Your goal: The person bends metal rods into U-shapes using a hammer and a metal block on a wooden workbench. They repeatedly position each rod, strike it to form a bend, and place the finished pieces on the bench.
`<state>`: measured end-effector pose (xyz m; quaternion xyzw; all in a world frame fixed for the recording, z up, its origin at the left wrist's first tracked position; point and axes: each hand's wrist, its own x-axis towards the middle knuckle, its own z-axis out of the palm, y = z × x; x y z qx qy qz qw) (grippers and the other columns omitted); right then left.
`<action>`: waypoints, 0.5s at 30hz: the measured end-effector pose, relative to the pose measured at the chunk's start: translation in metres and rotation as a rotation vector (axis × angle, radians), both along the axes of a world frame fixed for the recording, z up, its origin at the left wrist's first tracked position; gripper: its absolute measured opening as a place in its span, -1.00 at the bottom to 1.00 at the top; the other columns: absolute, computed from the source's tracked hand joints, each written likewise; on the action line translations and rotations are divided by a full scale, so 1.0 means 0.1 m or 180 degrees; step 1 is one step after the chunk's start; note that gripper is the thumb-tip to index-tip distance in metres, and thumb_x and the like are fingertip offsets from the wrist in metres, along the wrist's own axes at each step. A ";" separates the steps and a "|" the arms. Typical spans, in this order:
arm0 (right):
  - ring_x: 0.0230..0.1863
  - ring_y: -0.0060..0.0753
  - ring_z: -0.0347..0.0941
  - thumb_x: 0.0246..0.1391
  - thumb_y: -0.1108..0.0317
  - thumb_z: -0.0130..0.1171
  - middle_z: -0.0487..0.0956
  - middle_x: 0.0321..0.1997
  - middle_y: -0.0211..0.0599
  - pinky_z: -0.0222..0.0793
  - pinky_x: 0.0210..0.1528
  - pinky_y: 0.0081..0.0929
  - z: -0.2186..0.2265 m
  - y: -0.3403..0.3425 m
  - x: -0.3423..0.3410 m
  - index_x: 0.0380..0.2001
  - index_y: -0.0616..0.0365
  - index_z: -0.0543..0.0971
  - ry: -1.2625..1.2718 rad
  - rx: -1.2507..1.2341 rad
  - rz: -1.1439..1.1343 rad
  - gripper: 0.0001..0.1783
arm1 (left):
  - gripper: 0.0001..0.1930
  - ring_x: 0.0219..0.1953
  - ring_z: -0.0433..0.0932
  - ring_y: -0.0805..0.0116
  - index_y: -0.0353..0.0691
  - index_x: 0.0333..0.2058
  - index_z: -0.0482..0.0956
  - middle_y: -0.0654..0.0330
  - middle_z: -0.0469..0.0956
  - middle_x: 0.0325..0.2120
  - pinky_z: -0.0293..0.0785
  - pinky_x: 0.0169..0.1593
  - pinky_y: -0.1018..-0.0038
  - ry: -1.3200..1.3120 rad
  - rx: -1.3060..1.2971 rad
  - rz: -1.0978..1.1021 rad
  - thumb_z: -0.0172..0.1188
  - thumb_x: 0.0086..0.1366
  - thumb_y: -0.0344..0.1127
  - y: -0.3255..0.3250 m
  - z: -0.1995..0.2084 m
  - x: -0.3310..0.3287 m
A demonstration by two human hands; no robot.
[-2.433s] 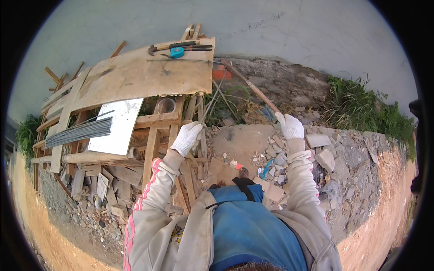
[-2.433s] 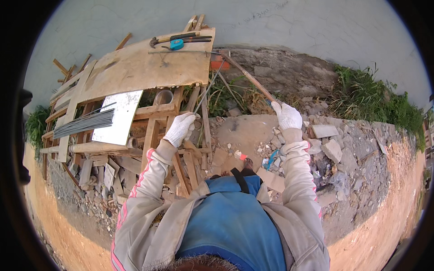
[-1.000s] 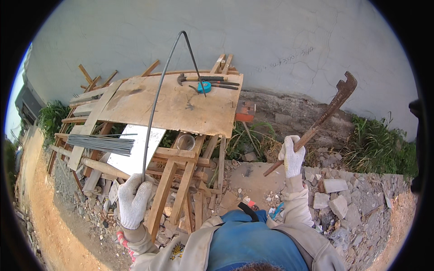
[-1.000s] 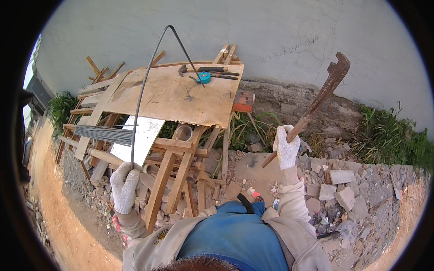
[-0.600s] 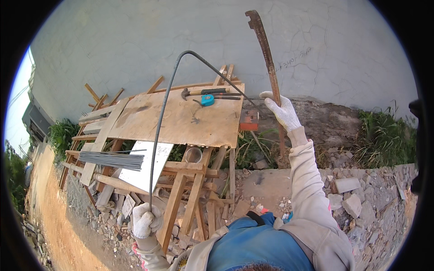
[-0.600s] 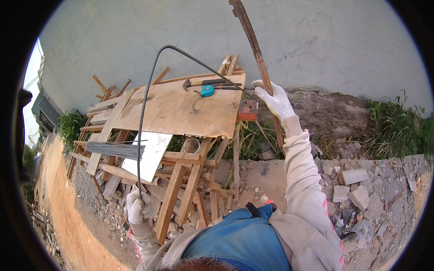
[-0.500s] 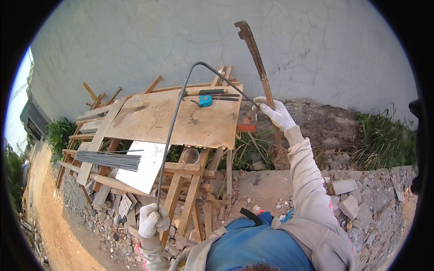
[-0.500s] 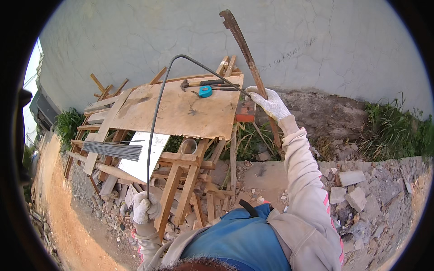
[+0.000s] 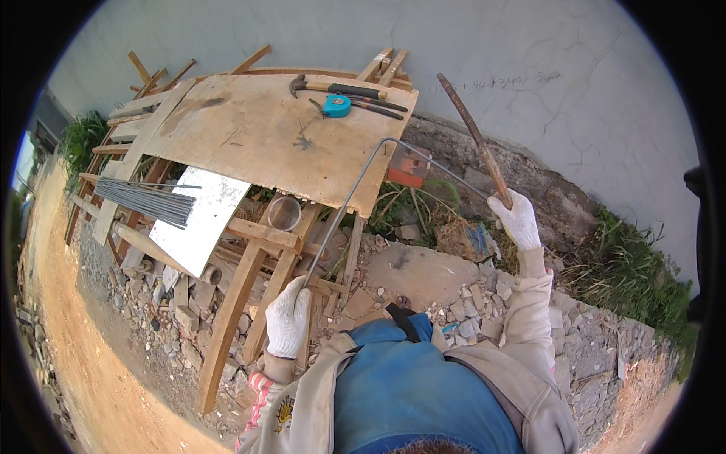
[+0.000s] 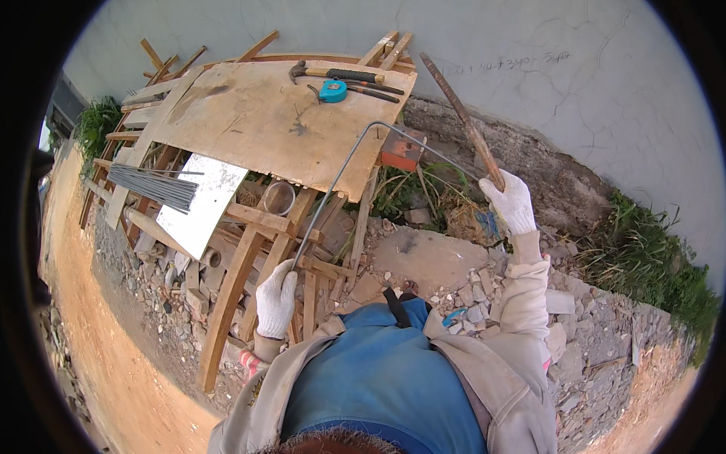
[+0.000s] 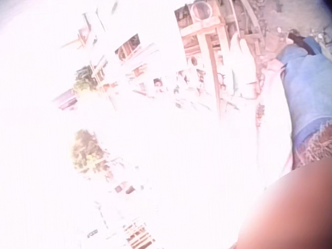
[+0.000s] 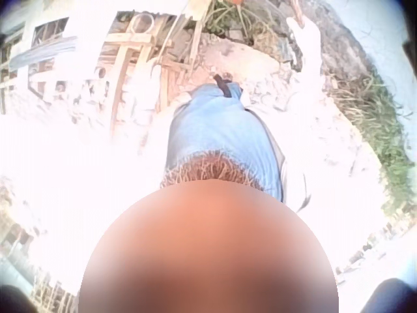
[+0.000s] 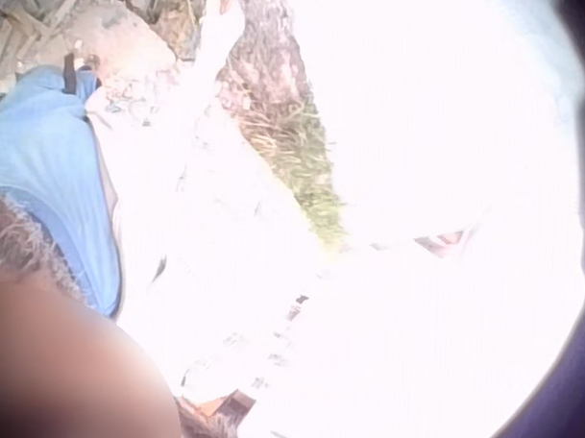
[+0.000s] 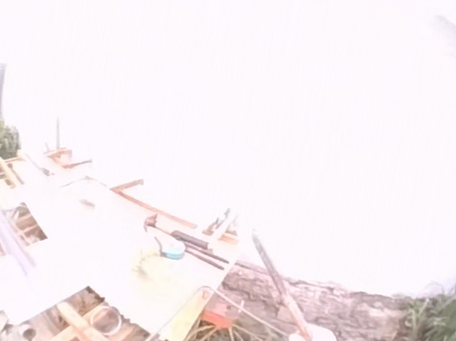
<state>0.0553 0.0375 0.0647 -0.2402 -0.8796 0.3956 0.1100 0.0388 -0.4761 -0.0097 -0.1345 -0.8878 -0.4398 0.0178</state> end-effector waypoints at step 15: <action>-0.57 -0.56 0.55 0.35 0.09 0.39 0.55 -0.53 -0.38 0.42 -0.45 -0.40 -0.51 0.91 -0.58 -0.14 0.24 0.67 -0.0576 -0.0499 0.0552 -0.63 | -0.73 -0.10 0.76 -0.13 -0.23 0.06 0.74 -0.12 0.76 -0.15 0.67 -0.04 0.16 0.0132 -0.0989 0.0665 0.27 0.49 -0.28 0.92 0.09 0.12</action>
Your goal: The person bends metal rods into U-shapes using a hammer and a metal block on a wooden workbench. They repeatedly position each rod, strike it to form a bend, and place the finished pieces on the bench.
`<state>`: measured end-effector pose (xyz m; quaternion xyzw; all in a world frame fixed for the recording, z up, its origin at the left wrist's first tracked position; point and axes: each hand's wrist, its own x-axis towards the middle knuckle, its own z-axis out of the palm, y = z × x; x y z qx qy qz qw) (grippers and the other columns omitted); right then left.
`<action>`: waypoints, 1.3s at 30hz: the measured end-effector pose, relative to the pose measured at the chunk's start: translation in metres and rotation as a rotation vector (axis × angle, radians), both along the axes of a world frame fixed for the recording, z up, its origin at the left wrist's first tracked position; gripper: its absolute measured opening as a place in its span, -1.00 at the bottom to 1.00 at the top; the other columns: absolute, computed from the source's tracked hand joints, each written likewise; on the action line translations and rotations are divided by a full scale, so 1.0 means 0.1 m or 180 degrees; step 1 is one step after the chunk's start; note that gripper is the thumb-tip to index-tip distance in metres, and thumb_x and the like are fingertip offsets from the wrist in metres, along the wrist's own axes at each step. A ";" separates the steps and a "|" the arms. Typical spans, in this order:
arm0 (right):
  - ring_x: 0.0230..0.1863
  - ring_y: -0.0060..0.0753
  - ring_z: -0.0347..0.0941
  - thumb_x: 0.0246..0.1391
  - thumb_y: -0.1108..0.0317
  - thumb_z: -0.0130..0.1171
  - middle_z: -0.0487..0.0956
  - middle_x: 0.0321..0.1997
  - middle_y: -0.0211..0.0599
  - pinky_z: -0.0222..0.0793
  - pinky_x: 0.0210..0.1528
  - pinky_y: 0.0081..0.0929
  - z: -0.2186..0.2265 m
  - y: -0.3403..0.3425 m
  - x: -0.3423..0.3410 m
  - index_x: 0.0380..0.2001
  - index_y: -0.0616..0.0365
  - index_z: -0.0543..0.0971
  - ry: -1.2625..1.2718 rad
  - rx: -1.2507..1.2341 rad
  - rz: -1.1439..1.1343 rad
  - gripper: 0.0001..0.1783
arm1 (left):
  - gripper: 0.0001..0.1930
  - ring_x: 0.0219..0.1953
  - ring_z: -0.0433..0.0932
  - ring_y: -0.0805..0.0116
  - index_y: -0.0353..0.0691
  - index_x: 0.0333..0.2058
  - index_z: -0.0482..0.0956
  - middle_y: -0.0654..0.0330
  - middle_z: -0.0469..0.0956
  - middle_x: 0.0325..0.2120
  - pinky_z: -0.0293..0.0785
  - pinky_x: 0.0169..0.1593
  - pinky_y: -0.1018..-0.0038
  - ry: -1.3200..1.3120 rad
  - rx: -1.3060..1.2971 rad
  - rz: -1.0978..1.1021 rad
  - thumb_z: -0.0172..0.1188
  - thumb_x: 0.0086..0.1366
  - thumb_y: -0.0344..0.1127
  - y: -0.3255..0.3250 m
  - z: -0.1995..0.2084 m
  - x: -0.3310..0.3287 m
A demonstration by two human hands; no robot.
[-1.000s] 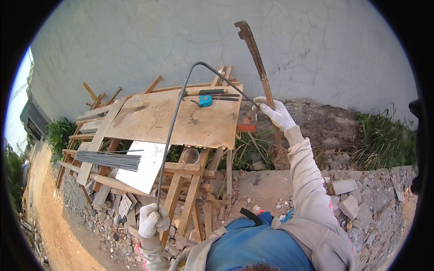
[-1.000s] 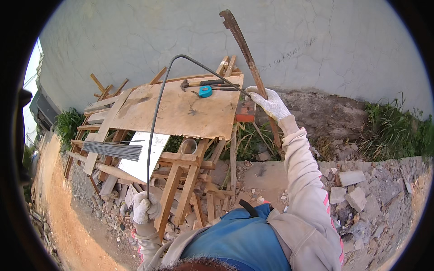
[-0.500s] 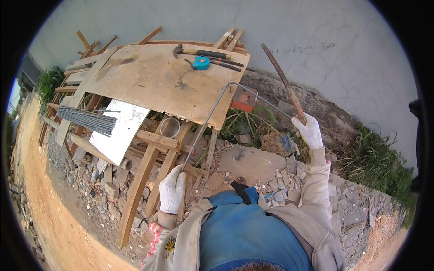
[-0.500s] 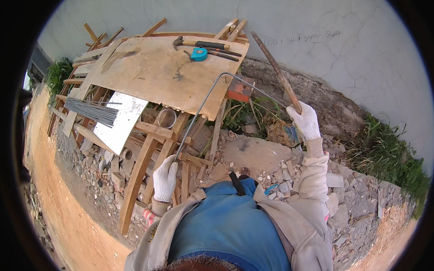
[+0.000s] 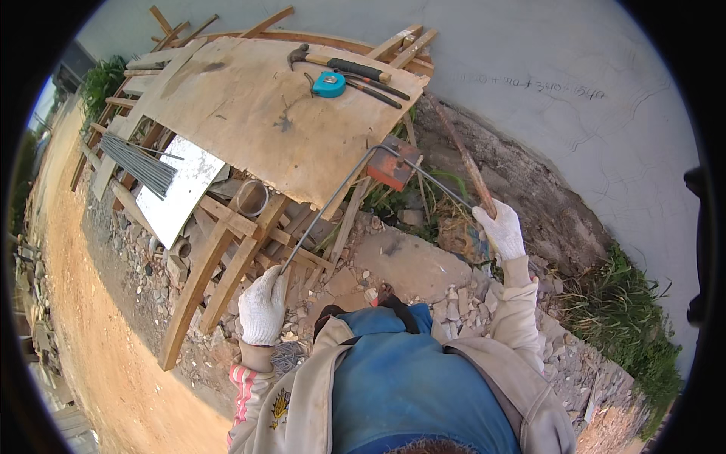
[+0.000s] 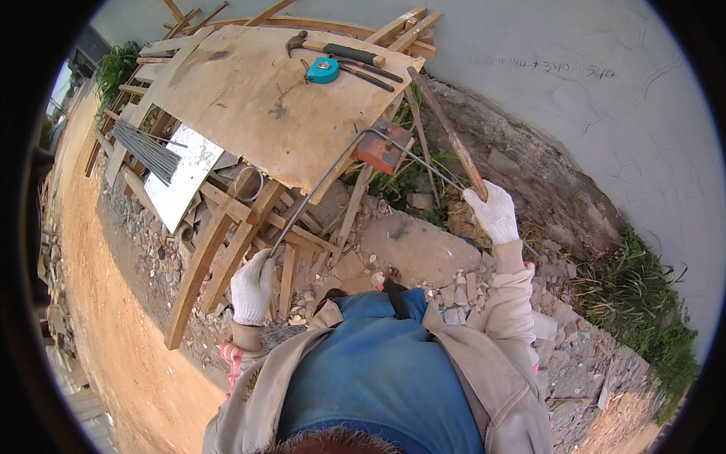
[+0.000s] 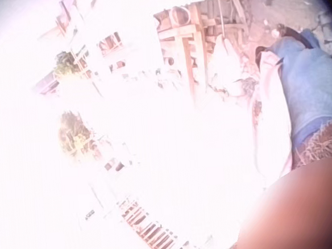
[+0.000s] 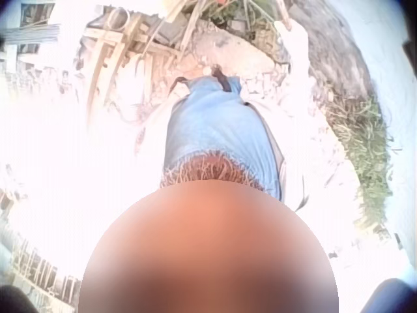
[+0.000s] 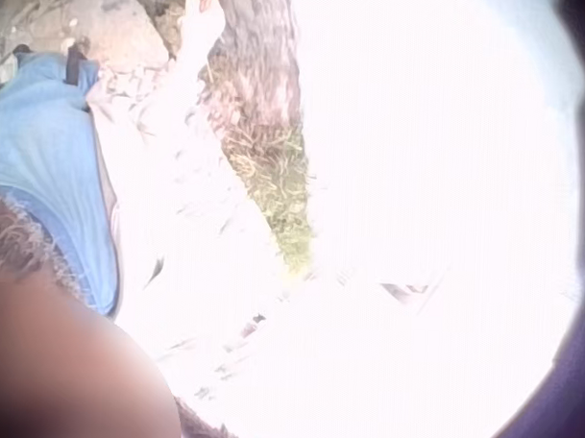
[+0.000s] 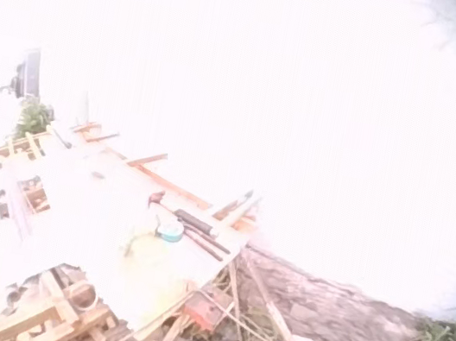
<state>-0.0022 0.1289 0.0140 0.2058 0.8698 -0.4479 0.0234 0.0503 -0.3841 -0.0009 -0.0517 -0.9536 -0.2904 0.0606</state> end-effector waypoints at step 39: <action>-0.58 -0.59 0.52 0.35 0.21 0.39 0.61 -0.49 -0.38 0.43 -0.42 -0.44 -0.17 -0.25 0.18 -0.12 0.26 0.70 0.0116 -0.0060 -0.0237 -0.70 | -0.78 -0.07 0.66 -0.05 -0.02 -0.11 0.78 0.08 0.66 -0.20 0.58 0.01 0.06 0.0844 -0.0307 -0.0622 0.36 0.39 -0.10 1.85 -0.28 -2.50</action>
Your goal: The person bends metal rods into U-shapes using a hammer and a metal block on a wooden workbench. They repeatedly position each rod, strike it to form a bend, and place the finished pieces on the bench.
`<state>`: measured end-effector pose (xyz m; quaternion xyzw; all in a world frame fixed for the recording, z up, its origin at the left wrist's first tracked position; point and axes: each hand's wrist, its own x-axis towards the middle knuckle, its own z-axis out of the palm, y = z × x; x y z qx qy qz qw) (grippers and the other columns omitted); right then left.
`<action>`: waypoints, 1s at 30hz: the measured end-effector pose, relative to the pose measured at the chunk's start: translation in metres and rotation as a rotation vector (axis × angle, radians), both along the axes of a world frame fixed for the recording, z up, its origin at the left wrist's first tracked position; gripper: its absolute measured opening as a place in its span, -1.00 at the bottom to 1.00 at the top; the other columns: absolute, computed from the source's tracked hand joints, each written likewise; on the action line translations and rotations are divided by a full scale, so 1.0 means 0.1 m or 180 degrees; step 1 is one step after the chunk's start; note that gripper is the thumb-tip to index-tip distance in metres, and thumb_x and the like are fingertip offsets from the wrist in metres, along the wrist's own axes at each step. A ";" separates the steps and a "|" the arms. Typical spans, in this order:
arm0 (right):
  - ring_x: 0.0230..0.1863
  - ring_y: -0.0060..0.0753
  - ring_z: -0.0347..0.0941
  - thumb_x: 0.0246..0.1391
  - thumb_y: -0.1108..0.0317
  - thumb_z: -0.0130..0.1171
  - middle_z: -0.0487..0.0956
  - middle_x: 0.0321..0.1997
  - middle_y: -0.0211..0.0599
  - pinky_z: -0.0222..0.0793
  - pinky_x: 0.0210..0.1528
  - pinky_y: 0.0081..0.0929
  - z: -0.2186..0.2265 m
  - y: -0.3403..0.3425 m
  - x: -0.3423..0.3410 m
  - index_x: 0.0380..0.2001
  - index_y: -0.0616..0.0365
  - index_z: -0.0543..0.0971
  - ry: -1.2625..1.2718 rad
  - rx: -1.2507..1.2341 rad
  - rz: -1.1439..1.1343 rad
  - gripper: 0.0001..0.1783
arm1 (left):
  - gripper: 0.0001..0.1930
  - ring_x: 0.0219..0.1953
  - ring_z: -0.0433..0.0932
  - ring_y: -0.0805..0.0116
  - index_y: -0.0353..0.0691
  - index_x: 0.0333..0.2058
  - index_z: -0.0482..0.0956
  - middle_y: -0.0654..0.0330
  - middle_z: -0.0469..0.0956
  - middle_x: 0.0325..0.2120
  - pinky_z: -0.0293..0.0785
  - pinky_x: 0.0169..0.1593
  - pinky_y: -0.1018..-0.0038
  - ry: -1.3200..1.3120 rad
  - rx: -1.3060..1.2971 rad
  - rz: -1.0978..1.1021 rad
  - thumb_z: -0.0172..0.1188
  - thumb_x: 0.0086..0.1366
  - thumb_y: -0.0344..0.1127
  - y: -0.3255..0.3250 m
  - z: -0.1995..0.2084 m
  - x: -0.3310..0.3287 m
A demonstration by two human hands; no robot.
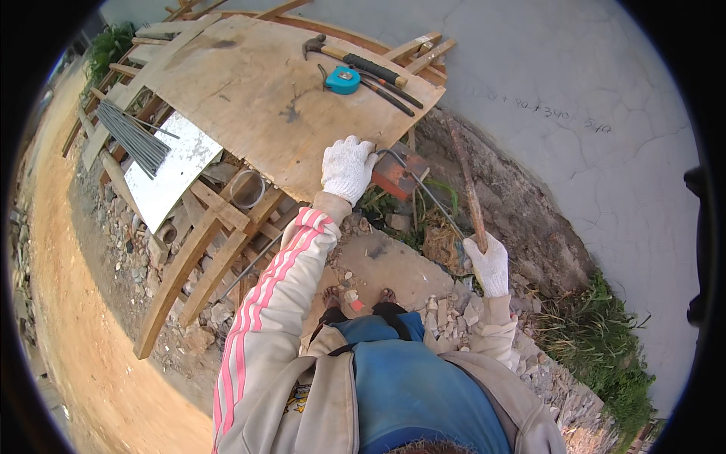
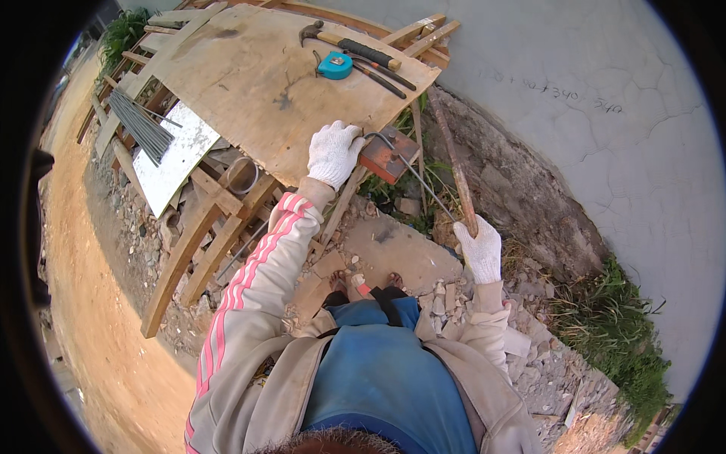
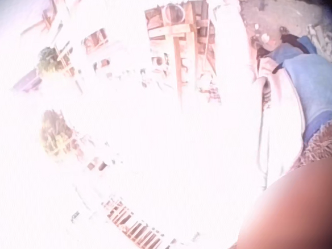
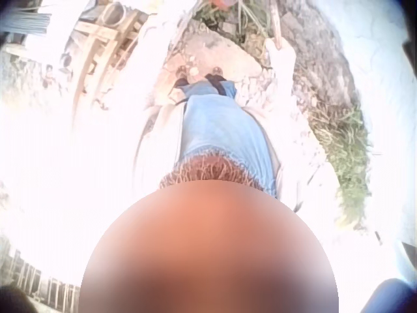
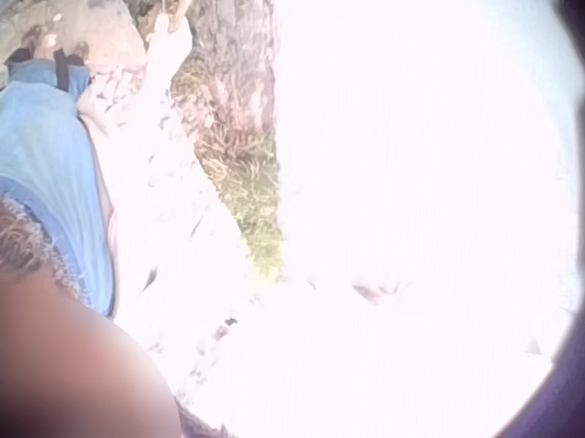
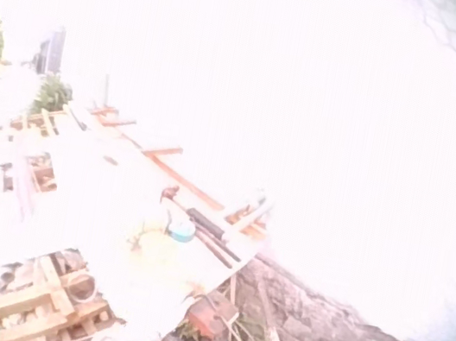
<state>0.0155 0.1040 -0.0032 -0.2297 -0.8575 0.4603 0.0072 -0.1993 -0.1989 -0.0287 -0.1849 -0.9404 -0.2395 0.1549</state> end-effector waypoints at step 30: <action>-0.34 0.34 0.54 0.32 -0.18 0.32 0.53 -0.47 0.13 0.41 -0.31 -0.03 0.29 1.90 -1.09 -0.27 0.15 0.60 -0.0045 0.1984 0.2416 -0.46 | -0.78 -0.11 0.65 -0.04 -0.05 -0.17 0.80 0.10 0.65 -0.28 0.57 0.00 0.10 0.0322 0.0065 0.0008 0.35 0.37 -0.09 0.02 -0.16 -0.02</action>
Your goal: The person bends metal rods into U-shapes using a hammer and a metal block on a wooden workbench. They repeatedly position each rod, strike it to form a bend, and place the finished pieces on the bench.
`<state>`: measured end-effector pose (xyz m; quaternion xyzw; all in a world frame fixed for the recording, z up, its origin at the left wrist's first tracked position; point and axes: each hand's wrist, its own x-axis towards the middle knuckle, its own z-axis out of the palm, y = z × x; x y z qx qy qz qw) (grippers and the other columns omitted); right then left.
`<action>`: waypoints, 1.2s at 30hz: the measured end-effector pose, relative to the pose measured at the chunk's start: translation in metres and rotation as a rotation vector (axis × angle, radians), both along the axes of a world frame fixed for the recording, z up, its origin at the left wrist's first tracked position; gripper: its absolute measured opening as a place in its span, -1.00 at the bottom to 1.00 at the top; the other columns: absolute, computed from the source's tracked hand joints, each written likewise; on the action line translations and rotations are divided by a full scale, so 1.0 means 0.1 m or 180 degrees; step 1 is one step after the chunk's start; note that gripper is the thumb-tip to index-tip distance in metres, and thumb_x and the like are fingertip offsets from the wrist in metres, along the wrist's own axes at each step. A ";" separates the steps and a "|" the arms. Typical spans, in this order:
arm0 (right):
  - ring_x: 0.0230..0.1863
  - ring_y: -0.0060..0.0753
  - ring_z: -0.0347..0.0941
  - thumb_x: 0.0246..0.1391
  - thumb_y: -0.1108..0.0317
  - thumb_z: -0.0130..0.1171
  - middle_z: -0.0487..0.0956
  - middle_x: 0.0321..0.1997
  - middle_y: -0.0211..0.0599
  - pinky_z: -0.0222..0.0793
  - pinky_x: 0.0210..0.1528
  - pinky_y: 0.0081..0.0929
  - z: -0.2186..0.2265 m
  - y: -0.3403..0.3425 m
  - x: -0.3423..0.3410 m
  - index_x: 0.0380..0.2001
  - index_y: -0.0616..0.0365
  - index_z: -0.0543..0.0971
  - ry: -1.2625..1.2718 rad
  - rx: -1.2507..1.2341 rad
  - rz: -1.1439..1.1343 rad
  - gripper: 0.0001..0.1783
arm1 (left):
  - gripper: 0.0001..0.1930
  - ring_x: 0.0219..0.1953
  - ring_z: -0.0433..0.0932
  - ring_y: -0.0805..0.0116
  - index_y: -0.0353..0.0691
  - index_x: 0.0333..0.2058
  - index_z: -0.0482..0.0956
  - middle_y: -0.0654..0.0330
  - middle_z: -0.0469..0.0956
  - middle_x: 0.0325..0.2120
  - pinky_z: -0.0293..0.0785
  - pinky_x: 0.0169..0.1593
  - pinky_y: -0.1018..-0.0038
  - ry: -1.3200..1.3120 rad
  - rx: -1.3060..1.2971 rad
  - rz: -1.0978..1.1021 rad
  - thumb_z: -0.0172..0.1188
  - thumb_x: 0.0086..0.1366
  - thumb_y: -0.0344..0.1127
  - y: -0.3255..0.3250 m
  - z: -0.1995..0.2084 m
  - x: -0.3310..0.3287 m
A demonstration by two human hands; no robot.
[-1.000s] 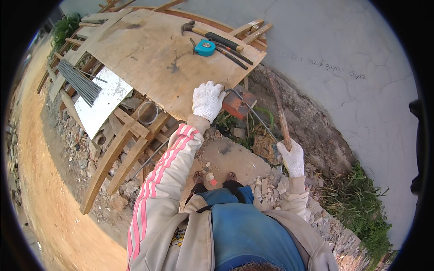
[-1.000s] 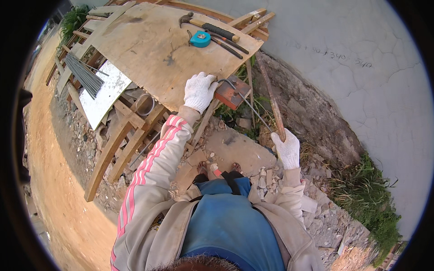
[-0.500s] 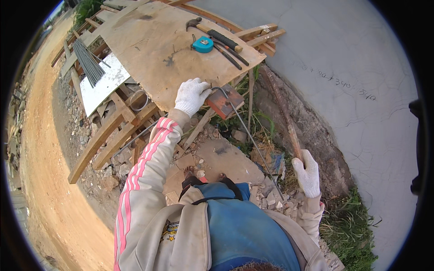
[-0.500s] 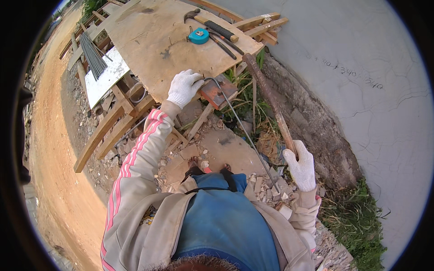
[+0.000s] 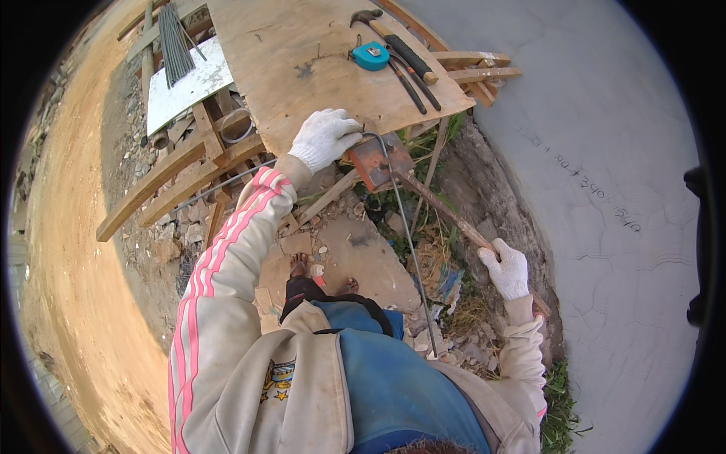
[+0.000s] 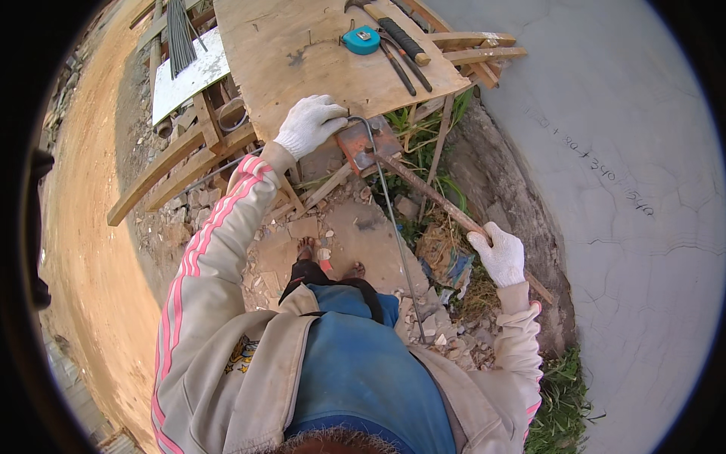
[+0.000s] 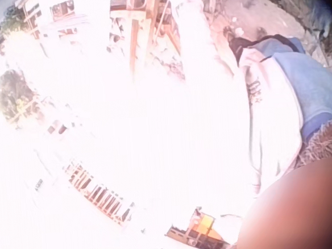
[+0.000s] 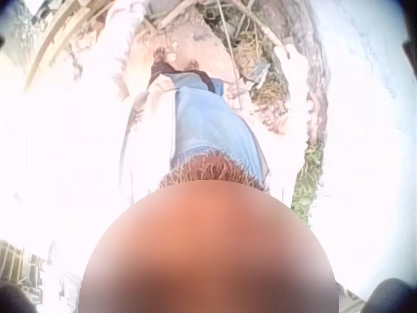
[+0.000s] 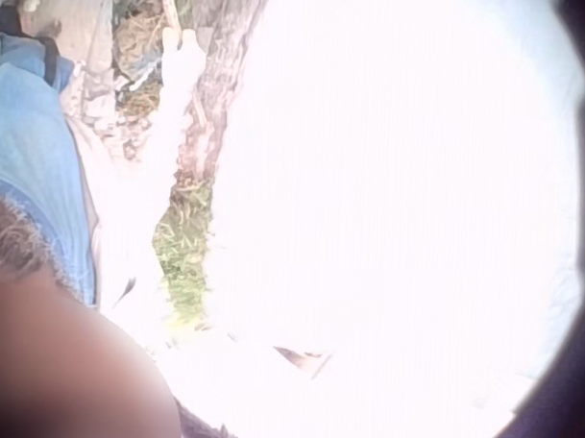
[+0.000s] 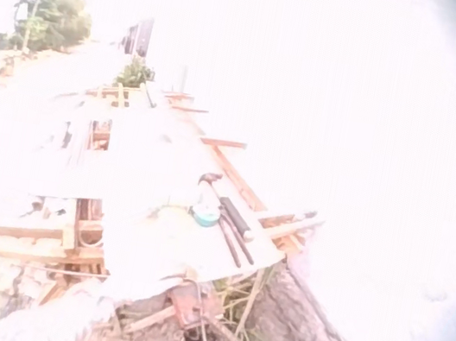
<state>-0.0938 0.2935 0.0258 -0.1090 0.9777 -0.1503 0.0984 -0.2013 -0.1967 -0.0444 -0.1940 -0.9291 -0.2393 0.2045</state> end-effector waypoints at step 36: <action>-0.39 0.26 0.54 0.19 -0.14 0.41 0.53 -0.50 0.04 0.40 -0.34 -0.04 -0.09 0.07 -0.67 -0.40 0.12 0.57 0.0439 0.0146 0.0603 -0.49 | -0.76 -0.07 0.66 -0.04 -0.12 -0.16 0.81 0.06 0.68 -0.25 0.58 0.02 0.11 -0.0165 -0.0073 0.0004 0.35 0.37 -0.11 0.00 0.04 -0.01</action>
